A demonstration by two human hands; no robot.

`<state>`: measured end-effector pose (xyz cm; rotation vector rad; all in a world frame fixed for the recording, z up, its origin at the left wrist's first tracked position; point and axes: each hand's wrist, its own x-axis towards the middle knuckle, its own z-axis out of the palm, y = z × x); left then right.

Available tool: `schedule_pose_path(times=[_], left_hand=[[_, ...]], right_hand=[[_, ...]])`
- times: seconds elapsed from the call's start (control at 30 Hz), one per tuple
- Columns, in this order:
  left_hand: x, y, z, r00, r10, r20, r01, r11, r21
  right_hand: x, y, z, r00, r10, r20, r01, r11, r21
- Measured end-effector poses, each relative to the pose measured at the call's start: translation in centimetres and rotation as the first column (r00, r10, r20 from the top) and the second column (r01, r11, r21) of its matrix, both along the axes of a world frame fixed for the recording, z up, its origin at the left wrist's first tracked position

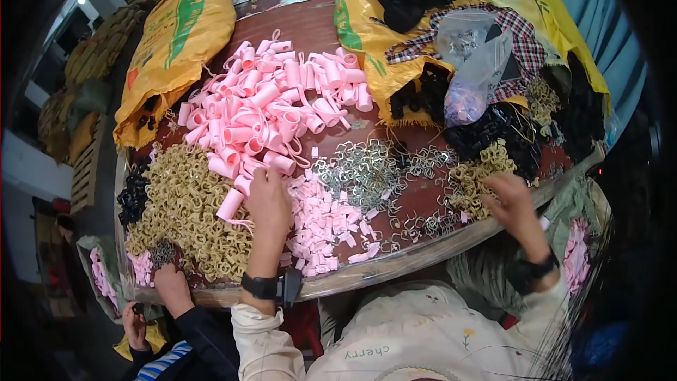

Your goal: Manually assembling small pink and black plastic components with metal fasteners at a factory workstation.

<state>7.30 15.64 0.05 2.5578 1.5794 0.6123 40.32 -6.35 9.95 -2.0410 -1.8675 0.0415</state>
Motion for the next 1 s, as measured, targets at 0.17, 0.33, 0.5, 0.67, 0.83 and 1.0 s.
schedule_pose_path(times=[0.17, 0.33, 0.5, 0.67, 0.83, 1.0], left_hand=[[-2.4, -0.4, 0.0, 0.957, 0.032, -0.288, -0.068, 0.991, -0.113], [-2.6, -1.6, -0.7, 0.993, -0.006, -0.114, -0.001, 0.998, -0.06], [-3.1, -3.8, 1.6, 0.969, -0.012, 0.247, 0.022, 0.999, -0.038], [-0.3, -6.4, 3.6, 0.945, -0.116, 0.307, 0.122, 0.992, -0.001], [2.9, -10.4, 4.0, 0.668, -0.431, 0.607, 0.574, 0.817, -0.052], [1.3, -12.1, 2.0, 0.521, 0.209, 0.828, 0.601, 0.599, -0.529]], right_hand=[[-3.8, 8.0, -5.5, 0.977, 0.211, 0.04, -0.212, 0.977, 0.011], [-4.1, 10.9, -11.1, 0.969, 0.173, 0.179, -0.177, 0.984, 0.006], [-4.2, 8.6, -8.8, 0.957, 0.188, -0.223, -0.162, 0.978, 0.129], [-6.4, 6.8, -5.8, 0.8, 0.041, -0.599, -0.053, 0.999, -0.002], [-12.1, 6.0, -4.5, 0.346, 0.147, -0.927, -0.311, 0.95, 0.035], [-14.6, 6.1, -4.2, -0.031, -0.162, -0.986, -0.327, 0.934, -0.143]])
